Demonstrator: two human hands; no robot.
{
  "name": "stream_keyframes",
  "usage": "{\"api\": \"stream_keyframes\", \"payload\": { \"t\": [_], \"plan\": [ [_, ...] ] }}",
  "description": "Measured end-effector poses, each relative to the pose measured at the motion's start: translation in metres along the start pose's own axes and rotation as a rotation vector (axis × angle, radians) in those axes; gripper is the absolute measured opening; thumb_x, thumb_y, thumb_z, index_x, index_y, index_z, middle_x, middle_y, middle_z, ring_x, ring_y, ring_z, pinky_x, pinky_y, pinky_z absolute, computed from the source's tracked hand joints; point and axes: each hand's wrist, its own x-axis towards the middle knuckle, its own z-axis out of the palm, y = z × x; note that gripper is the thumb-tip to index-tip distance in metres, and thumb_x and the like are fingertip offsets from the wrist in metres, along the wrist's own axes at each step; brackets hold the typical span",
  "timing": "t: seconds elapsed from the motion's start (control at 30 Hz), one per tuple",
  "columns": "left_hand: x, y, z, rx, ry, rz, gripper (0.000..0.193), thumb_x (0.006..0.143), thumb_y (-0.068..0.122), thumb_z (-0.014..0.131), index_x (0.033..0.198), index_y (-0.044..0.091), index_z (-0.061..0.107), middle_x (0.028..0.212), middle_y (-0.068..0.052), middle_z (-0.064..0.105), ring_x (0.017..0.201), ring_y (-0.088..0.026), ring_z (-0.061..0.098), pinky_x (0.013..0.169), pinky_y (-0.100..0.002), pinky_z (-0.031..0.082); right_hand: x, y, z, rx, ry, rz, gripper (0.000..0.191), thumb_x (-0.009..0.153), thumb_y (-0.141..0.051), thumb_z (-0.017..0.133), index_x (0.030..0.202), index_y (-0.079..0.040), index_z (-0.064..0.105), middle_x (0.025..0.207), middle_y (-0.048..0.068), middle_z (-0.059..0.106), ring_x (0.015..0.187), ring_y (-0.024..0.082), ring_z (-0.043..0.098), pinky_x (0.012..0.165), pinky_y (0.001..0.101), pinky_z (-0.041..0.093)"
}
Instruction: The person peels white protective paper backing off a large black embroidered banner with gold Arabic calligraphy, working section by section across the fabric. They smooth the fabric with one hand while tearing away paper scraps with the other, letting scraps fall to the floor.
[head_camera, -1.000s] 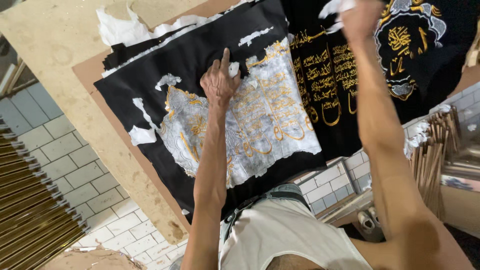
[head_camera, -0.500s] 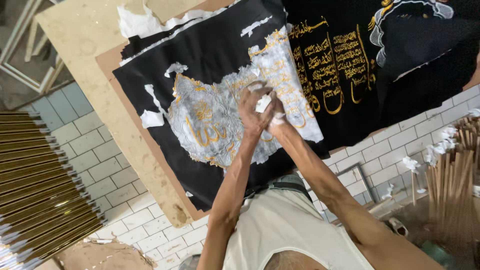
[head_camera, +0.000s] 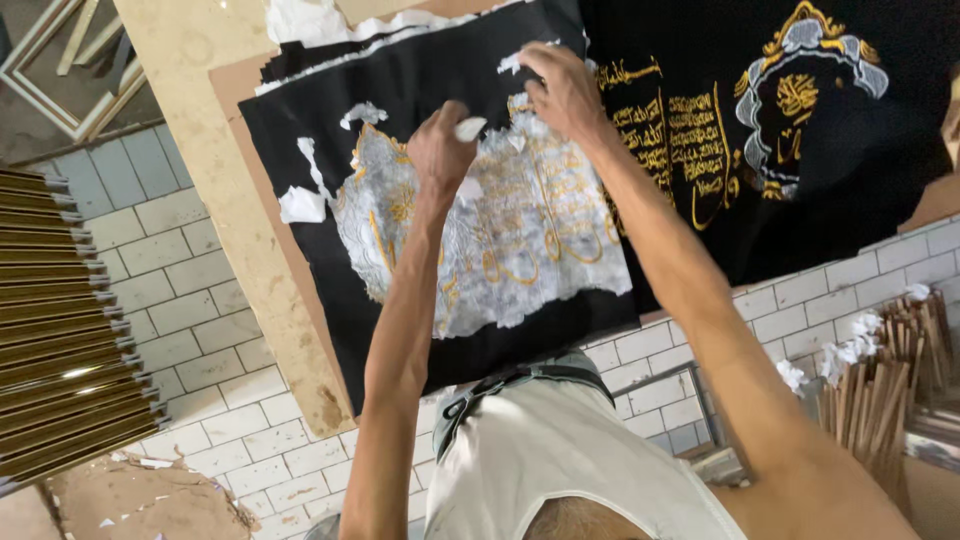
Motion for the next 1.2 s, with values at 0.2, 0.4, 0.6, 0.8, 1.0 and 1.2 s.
{"api": "stream_keyframes", "payload": {
  "t": [0.2, 0.4, 0.6, 0.8, 1.0, 1.2],
  "plan": [
    [0.058, -0.003, 0.013, 0.211, -0.36, 0.011, 0.096, 0.064, 0.057, 0.09, 0.143, 0.019, 0.052, 0.084, -0.008, 0.074, 0.072, -0.03, 0.072, 0.057, -0.046, 0.054, 0.049, 0.023, 0.019, -0.012, -0.206, -0.043, 0.039, 0.082, -0.018, 0.086, 0.116, -0.004, 0.074, 0.108, 0.014, 0.072, 0.088, 0.032, 0.07, 0.076, 0.0431, 0.057],
    [0.043, -0.017, 0.03, 0.236, -0.278, 0.048, 0.088, 0.07, 0.062, 0.088, 0.143, 0.022, 0.058, 0.08, -0.006, 0.071, 0.067, -0.026, 0.07, 0.055, -0.043, 0.054, 0.036, 0.041, 0.029, 0.171, -0.079, 0.125, 0.013, 0.093, -0.016, 0.085, 0.096, -0.006, 0.078, 0.092, 0.009, 0.073, 0.08, 0.026, 0.072, 0.072, 0.0388, 0.057],
    [0.035, -0.023, 0.034, 0.25, -0.233, 0.049, 0.084, 0.069, 0.061, 0.088, 0.139, 0.022, 0.062, 0.077, -0.005, 0.069, 0.066, -0.025, 0.068, 0.052, -0.042, 0.052, 0.028, 0.045, 0.05, 0.216, 0.09, 0.404, 0.005, 0.089, -0.008, 0.075, 0.086, -0.005, 0.075, 0.078, 0.011, 0.068, 0.068, 0.026, 0.067, 0.059, 0.0404, 0.051],
    [0.036, -0.027, 0.032, 0.19, -0.196, 0.033, 0.085, 0.065, 0.059, 0.089, 0.136, 0.021, 0.063, 0.08, -0.005, 0.071, 0.072, -0.027, 0.071, 0.057, -0.044, 0.054, 0.008, 0.114, -0.022, -0.307, 0.243, 0.118, 0.005, 0.088, -0.006, 0.077, 0.083, -0.007, 0.077, 0.077, 0.013, 0.07, 0.067, 0.027, 0.068, 0.06, 0.0387, 0.054],
    [0.017, -0.028, 0.017, -0.206, -0.042, -0.044, 0.051, 0.084, 0.04, 0.086, 0.129, 0.021, 0.071, 0.105, -0.004, 0.078, 0.087, -0.025, 0.077, 0.074, -0.04, 0.061, -0.057, 0.093, -0.036, 0.724, 0.294, 0.582, 0.007, 0.097, -0.003, 0.066, 0.096, -0.006, 0.072, 0.08, 0.008, 0.07, 0.065, 0.011, 0.068, 0.057, 0.0259, 0.059],
    [-0.072, -0.015, -0.01, -0.547, 0.051, -0.105, 0.048, 0.091, 0.025, 0.083, 0.134, 0.011, 0.067, 0.125, -0.014, 0.072, 0.111, -0.031, 0.072, 0.093, -0.043, 0.057, -0.08, -0.062, 0.085, 1.2, 0.104, 0.932, 0.014, 0.088, -0.009, 0.071, 0.098, -0.001, 0.074, 0.087, 0.006, 0.072, 0.077, 0.015, 0.068, 0.072, 0.0311, 0.06]
  ]
}}
